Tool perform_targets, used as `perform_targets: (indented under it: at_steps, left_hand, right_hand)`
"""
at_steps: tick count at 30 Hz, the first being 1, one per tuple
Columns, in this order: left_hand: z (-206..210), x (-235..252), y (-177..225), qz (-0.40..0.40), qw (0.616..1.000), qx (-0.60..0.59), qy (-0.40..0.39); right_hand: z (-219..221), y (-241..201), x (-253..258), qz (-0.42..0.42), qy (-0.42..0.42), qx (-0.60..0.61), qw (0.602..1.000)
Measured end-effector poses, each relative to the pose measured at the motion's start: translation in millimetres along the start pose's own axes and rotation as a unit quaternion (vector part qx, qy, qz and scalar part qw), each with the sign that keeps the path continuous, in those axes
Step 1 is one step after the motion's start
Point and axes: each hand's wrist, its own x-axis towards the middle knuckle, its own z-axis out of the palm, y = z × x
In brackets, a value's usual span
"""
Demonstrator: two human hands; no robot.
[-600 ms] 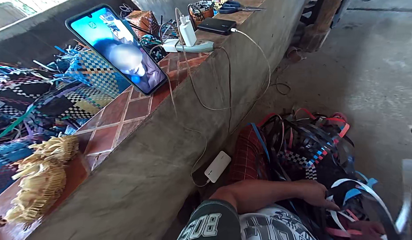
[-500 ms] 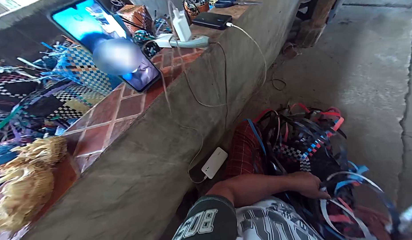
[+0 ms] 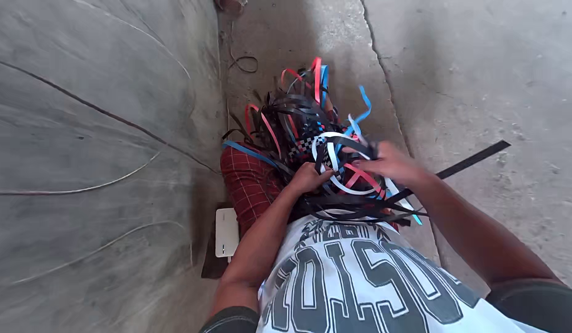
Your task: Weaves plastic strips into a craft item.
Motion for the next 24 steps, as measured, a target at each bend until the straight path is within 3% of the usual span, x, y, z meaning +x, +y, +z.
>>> perform_targets:
  at_steps: [3,7,10,14,16,17,19,21,24]
  left_hand:
    - [3,3,1,0.006,1.000,0.024,-0.016]
    - [-1,2,7,-0.043,0.999,0.028,-0.006]
    - [-3,0,8,-0.063,0.997,0.023,0.028]
    - [-9,-26,32,0.020,0.973,-0.100,0.205]
    - [-7,-41,53,0.055,0.953,-0.105,0.280]
    - [-5,-45,65,0.051,0.958,-0.087,0.267]
    - [-3,-42,88,-0.023,0.991,-0.002,0.129]
    - [6,-15,91,-0.096,0.994,0.054,0.007]
    - [19,20,84,-0.101,0.992,0.072,-0.024]
  right_hand:
    - [24,41,40,0.078,-0.080,-0.100,0.989]
    - [34,50,40,0.028,0.039,0.047,0.998]
    - [33,58,34,-0.006,0.076,0.088,0.993]
    - [26,59,27,0.090,0.115,0.071,0.987]
    - [27,60,23,0.119,0.128,0.076,0.982]
    - [28,62,22,0.120,0.136,0.079,0.980]
    - [31,62,20,0.123,0.139,0.093,0.978]
    - [33,59,17,0.131,0.133,0.101,0.977]
    - [34,60,12,0.140,0.133,0.135,0.972]
